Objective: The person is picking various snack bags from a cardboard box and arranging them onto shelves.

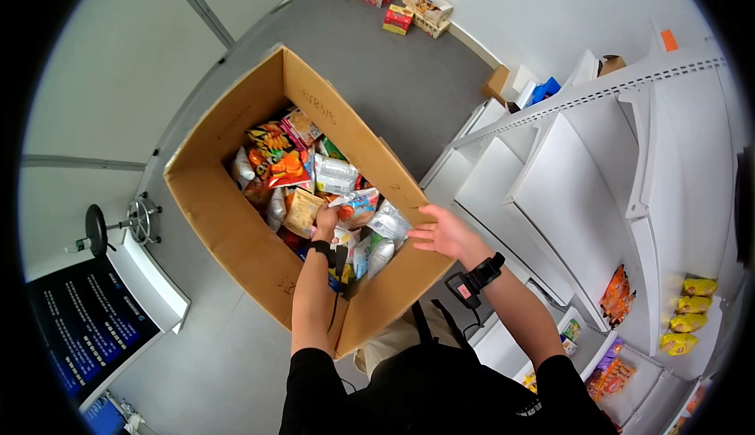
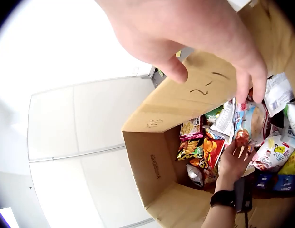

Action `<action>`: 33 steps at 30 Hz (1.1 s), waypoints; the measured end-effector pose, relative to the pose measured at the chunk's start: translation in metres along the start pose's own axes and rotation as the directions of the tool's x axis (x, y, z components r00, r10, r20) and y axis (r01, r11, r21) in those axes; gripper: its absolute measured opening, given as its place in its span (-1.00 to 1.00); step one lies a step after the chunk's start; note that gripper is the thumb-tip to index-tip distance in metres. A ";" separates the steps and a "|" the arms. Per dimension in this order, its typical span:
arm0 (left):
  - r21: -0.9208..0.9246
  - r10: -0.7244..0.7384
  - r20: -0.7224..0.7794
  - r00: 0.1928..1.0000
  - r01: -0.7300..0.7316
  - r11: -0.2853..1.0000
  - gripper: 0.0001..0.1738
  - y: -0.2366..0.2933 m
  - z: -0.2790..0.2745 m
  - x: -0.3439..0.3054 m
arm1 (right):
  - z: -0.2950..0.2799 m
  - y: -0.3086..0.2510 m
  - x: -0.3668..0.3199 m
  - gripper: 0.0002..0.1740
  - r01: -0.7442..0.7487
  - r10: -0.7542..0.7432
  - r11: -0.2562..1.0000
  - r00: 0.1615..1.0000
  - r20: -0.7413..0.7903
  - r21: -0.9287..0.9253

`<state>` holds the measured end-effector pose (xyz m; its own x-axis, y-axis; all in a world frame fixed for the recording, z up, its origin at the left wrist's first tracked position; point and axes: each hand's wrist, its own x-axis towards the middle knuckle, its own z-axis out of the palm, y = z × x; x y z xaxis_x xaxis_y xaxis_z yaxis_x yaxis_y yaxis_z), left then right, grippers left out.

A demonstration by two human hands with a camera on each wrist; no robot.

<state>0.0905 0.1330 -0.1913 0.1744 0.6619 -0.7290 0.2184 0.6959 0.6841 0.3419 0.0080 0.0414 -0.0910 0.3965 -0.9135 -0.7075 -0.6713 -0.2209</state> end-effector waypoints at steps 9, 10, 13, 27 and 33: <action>0.061 0.095 0.137 0.986 -0.104 0.993 -0.66 0.081 -0.045 -0.092 | 0.010 0.036 -0.056 -0.10 0.238 -0.237 0.971 0.971 -0.027 0.026; 0.060 0.165 0.126 0.978 -0.173 0.983 -0.64 0.099 -0.049 -0.117 | 0.011 0.043 -0.063 -0.09 0.258 -0.257 0.966 0.966 -0.026 0.021; -0.087 0.224 0.082 0.971 -0.217 0.972 -0.75 0.124 -0.061 -0.162 | 0.016 0.065 -0.086 -0.10 0.283 -0.283 0.959 0.959 0.033 -0.003; -0.237 0.256 0.432 0.865 -0.165 0.957 -0.73 0.165 -0.065 -0.366 | 0.053 0.155 -0.204 0.01 0.803 -0.729 0.482 0.590 0.348 -0.351; -0.148 0.246 0.627 0.739 -0.197 0.969 -0.65 0.179 -0.013 -0.429 | 0.013 0.186 -0.267 -0.04 0.902 -0.841 0.237 0.377 0.389 -0.361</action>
<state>0.0418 -0.0231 0.2441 0.7848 0.4859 -0.3848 0.0348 0.5853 0.8101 0.2258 -0.2143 0.2485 0.2880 0.9573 -0.0259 0.0034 -0.0280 -0.9996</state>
